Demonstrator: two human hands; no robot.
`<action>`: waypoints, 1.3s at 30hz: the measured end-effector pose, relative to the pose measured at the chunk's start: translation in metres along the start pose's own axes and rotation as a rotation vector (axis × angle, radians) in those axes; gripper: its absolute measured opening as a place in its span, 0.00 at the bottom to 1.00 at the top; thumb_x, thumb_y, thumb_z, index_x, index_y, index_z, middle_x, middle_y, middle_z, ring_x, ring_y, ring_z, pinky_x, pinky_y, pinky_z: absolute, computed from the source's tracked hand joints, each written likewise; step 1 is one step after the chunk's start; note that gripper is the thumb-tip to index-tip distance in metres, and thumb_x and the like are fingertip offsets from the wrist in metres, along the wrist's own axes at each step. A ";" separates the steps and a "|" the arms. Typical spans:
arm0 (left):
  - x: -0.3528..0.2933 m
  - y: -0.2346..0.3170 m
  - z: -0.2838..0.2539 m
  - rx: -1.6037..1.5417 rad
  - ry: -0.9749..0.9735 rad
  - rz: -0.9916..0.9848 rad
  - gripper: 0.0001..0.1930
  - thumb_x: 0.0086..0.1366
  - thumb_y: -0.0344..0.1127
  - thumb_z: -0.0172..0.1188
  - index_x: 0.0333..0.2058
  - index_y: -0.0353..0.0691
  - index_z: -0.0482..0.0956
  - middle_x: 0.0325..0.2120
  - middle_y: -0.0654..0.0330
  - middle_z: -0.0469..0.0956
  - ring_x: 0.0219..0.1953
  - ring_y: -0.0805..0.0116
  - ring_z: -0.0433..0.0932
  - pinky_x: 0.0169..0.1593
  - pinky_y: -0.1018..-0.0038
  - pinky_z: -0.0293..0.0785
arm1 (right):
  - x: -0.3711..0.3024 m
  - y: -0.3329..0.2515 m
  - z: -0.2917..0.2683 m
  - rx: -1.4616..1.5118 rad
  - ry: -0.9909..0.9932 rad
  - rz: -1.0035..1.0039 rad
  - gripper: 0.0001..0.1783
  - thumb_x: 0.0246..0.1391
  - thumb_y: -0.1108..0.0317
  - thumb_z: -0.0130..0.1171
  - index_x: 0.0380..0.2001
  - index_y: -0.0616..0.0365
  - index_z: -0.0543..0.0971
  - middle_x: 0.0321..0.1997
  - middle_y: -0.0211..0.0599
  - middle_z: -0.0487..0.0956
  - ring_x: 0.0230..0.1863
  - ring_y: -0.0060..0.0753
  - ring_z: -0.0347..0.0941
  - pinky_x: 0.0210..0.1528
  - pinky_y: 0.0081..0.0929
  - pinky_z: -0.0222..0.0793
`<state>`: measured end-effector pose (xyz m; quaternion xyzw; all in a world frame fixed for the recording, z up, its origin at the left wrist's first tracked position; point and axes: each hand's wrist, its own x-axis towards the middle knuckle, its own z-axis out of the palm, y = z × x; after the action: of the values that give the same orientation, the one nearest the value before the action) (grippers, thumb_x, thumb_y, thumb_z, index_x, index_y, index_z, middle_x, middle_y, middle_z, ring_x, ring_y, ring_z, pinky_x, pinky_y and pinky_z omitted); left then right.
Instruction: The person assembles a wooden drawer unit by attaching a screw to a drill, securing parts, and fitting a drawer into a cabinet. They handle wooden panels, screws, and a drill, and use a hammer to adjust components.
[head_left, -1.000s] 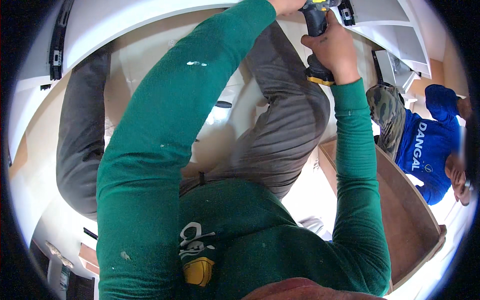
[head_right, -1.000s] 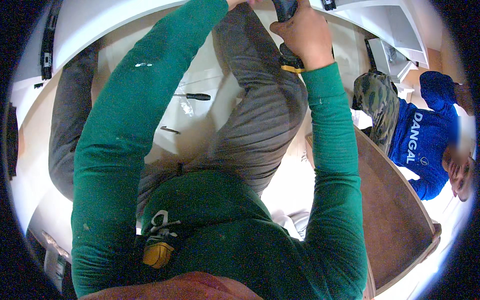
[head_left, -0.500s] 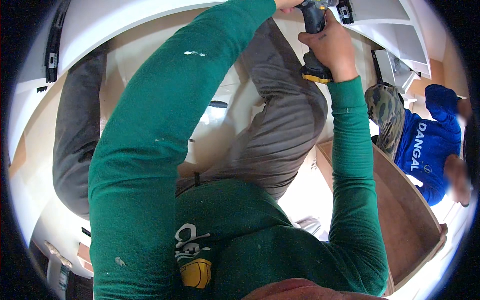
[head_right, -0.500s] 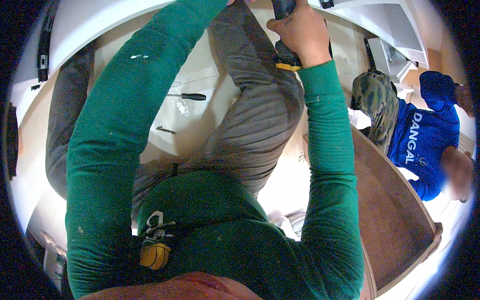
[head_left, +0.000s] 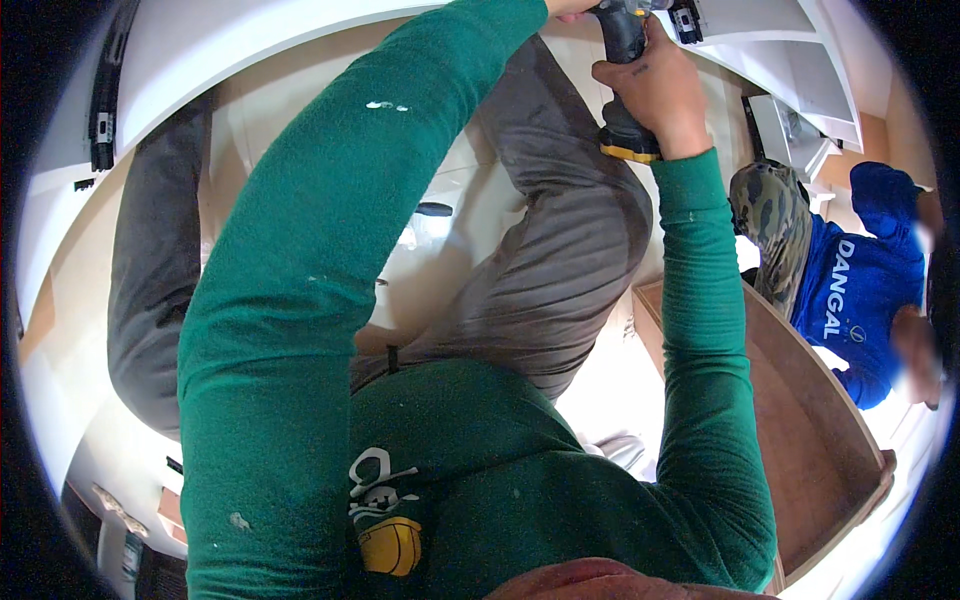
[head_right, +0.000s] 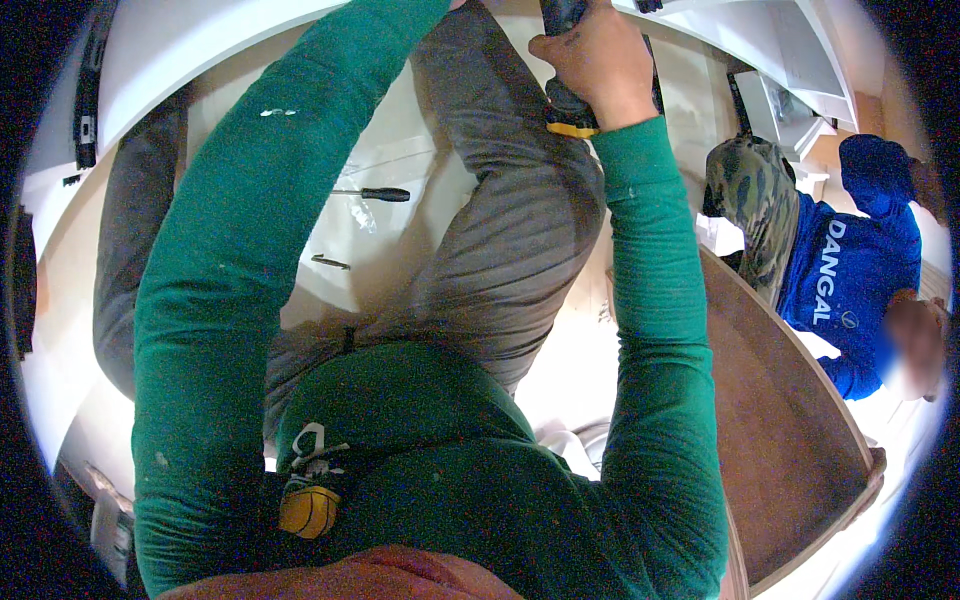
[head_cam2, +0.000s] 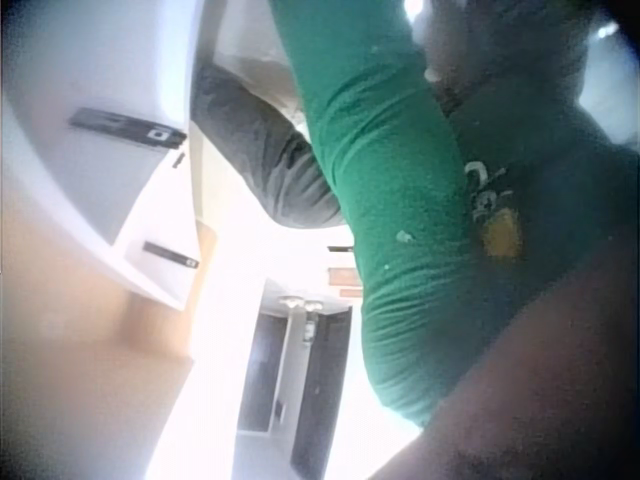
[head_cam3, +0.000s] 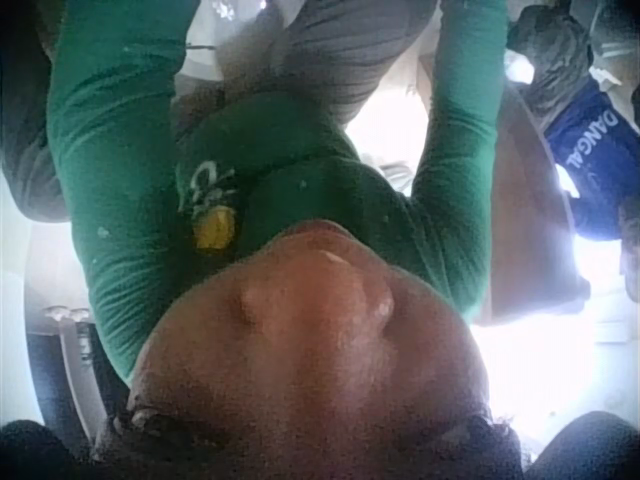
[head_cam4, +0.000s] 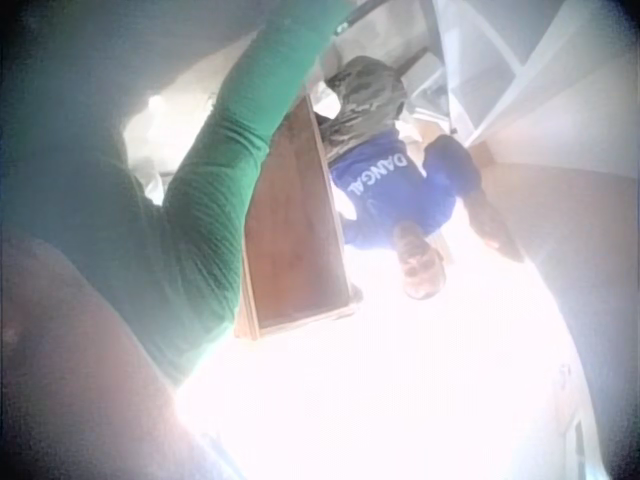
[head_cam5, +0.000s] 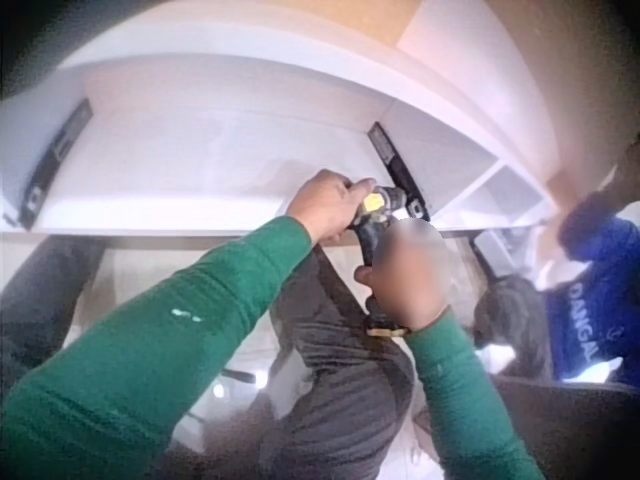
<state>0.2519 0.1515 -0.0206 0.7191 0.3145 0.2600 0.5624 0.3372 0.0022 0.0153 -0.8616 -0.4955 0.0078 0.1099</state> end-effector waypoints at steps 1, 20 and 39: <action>0.000 0.000 0.001 0.000 0.005 -0.002 0.30 0.70 0.58 0.56 0.36 0.29 0.86 0.24 0.44 0.84 0.21 0.54 0.84 0.33 0.62 0.82 | 0.000 0.002 0.001 -0.002 0.013 -0.004 0.41 0.36 0.64 0.73 0.57 0.66 0.73 0.40 0.64 0.83 0.44 0.65 0.81 0.46 0.50 0.78; 0.024 -0.014 0.023 0.190 0.160 0.185 0.31 0.73 0.56 0.49 0.34 0.29 0.85 0.32 0.37 0.83 0.37 0.42 0.84 0.48 0.55 0.79 | 0.021 0.030 0.019 0.010 -0.039 -0.025 0.38 0.39 0.44 0.77 0.47 0.65 0.82 0.36 0.51 0.86 0.39 0.50 0.85 0.45 0.41 0.79; 0.045 -0.036 0.027 0.600 0.169 0.418 0.23 0.78 0.45 0.42 0.47 0.34 0.81 0.43 0.38 0.82 0.45 0.40 0.82 0.54 0.52 0.76 | 0.011 0.006 0.011 -0.018 0.034 0.004 0.34 0.43 0.53 0.77 0.42 0.71 0.77 0.39 0.65 0.83 0.45 0.64 0.81 0.48 0.50 0.77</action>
<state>0.2962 0.1736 -0.0615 0.8766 0.2683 0.3240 0.2336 0.3467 0.0107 0.0047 -0.8635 -0.4919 -0.0114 0.1105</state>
